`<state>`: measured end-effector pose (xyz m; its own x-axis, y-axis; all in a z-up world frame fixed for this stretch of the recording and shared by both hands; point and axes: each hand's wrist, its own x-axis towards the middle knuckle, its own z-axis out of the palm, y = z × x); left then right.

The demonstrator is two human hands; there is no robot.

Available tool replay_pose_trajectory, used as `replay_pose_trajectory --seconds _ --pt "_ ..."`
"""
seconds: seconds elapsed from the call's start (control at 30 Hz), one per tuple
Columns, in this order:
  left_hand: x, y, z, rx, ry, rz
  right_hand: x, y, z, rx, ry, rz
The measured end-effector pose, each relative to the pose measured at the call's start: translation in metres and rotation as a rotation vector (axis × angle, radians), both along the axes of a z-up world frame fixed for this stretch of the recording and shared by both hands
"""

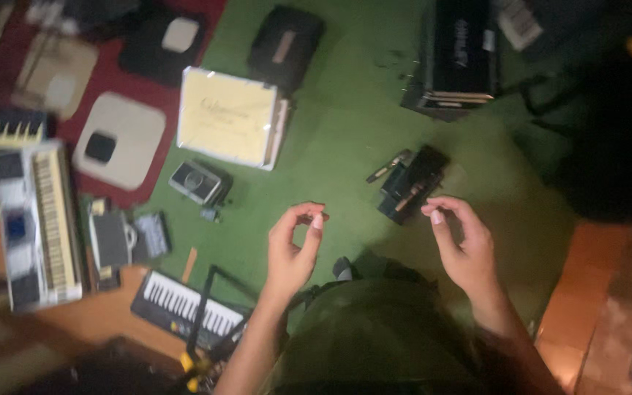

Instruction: The person fits a white foam insert into an open hard-shell case on a table and then places two microphones into the foam slots after picking them up from the floor.

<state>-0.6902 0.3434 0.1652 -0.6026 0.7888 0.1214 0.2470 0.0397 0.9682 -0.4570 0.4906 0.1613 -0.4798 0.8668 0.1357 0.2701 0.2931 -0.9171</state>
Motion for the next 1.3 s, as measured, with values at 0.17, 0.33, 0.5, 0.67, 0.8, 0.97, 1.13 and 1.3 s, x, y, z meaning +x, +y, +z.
replay_pose_trajectory --seconds 0.17,0.33,0.5,0.67,0.8,0.97,1.13,1.3 --pt "-0.002 0.019 -0.004 0.016 -0.032 -0.154 0.019 -0.016 0.005 0.039 -0.031 -0.135" --pt "0.010 0.038 -0.011 0.025 -0.095 -0.291 0.040 -0.028 0.007 -0.002 -0.039 -0.266" --pt "0.024 0.053 -0.015 0.026 -0.105 -0.392 0.062 -0.039 0.010 -0.047 -0.062 -0.358" --pt "0.038 0.060 -0.016 0.029 -0.116 -0.449 0.078 -0.049 0.012 -0.092 -0.037 -0.415" --pt "0.043 0.062 -0.013 0.038 -0.093 -0.454 0.082 -0.049 0.013 -0.085 -0.010 -0.443" --pt "0.047 0.061 -0.009 0.017 -0.123 -0.444 0.086 -0.048 0.021 0.022 -0.150 -0.431" --pt "0.056 0.059 -0.003 0.027 -0.111 -0.414 0.093 -0.043 0.021 0.055 -0.149 -0.400" --pt "0.070 0.060 0.004 0.010 -0.087 -0.381 0.110 -0.038 0.019 0.027 -0.156 -0.392"
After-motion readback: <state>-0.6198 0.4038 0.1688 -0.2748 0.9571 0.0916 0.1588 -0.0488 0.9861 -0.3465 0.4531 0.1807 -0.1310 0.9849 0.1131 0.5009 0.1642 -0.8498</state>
